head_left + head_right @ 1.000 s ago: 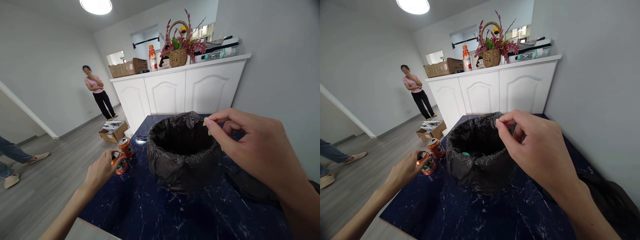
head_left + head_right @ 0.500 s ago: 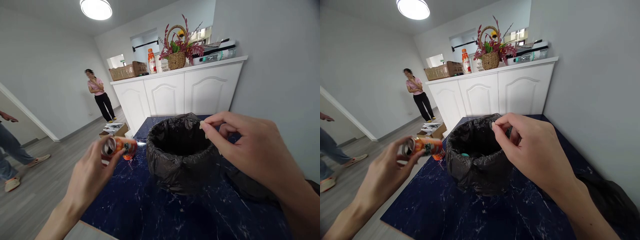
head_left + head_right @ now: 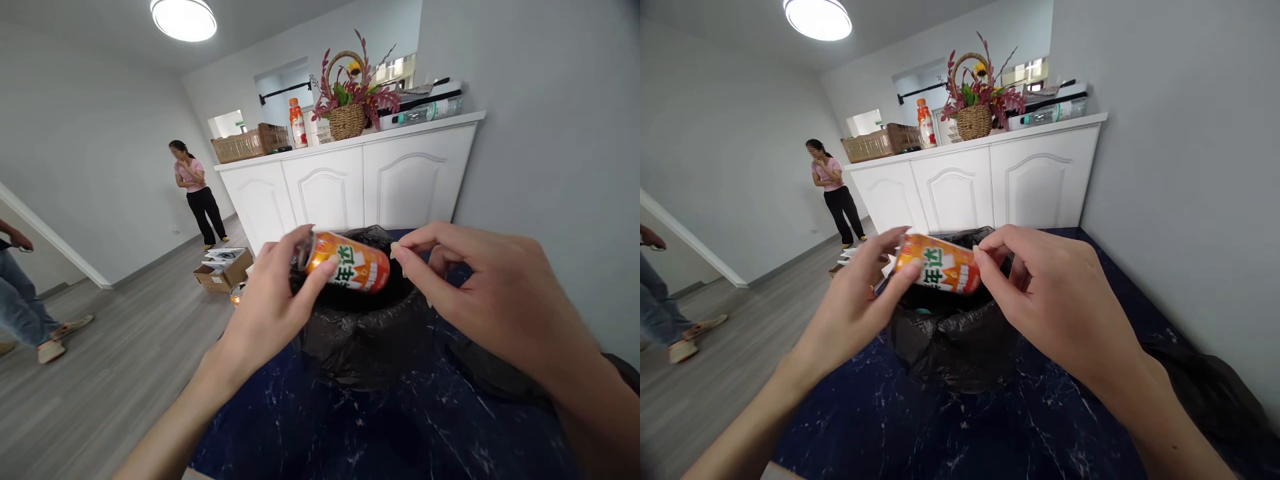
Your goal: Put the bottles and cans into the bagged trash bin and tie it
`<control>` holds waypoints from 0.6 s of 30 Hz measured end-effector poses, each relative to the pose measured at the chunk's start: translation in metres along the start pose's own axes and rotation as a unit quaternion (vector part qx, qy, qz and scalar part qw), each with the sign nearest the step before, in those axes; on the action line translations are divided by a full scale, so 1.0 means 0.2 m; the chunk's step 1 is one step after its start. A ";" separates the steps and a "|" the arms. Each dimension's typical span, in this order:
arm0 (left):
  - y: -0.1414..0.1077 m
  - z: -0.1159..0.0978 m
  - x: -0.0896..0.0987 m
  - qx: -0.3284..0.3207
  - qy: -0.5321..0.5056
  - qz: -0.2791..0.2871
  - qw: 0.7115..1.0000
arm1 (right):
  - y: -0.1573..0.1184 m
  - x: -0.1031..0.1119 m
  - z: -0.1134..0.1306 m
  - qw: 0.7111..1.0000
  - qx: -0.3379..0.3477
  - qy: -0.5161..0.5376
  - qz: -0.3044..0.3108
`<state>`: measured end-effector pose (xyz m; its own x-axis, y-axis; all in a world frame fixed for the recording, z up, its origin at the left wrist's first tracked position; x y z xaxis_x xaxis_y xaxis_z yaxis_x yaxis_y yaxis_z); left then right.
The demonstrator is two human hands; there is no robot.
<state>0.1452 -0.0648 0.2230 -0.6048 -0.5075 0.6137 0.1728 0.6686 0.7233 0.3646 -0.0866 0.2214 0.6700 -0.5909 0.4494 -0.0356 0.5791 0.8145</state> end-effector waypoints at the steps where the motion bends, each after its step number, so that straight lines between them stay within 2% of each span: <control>1: 0.00 -0.01 -0.04 -0.004 0.003 0.017 1.000 | 0.00 0.00 0.00 1.000 0.000 -0.001 -0.001; 2: 0.00 -0.01 -0.07 -0.006 0.009 0.022 1.000 | 0.00 0.01 -0.01 1.000 0.000 -0.003 -0.003; 4: -0.01 0.01 -0.06 0.000 0.021 -0.008 1.000 | 0.01 0.01 -0.02 1.000 -0.001 -0.006 -0.006; 7: -0.04 0.15 0.01 0.043 0.016 -0.082 0.996 | 0.01 0.00 -0.03 1.000 -0.004 -0.003 0.000; 10: -0.08 0.40 0.06 0.096 0.037 -0.115 0.988 | 0.01 -0.02 -0.04 1.000 -0.005 0.009 0.013; 13: -0.11 0.69 0.06 0.124 0.120 -0.109 0.979 | 0.00 -0.03 -0.03 1.000 0.000 0.016 0.021; 16: -0.17 0.97 0.05 0.179 0.205 -0.086 0.958 | 0.00 -0.05 -0.02 1.000 0.004 0.017 0.026; 18: -0.22 1.13 0.01 0.216 0.247 -0.043 0.944 | -0.01 -0.06 -0.02 0.999 0.007 0.017 0.031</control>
<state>-0.0389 0.0273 0.1213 -0.1480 -0.6899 0.7086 -0.2586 0.7186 0.6456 0.3595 -0.0786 0.2141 0.6908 -0.5353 0.4860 -0.0872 0.6055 0.7910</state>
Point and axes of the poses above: each hand's wrist, its own y-axis towards the middle knuckle, its own x-axis out of the back of the hand, z = x × y, the point moved 9 cm from there along y, towards the middle knuckle, and after that the axes turned 6 degrees about -z, right-handed, at the moved point
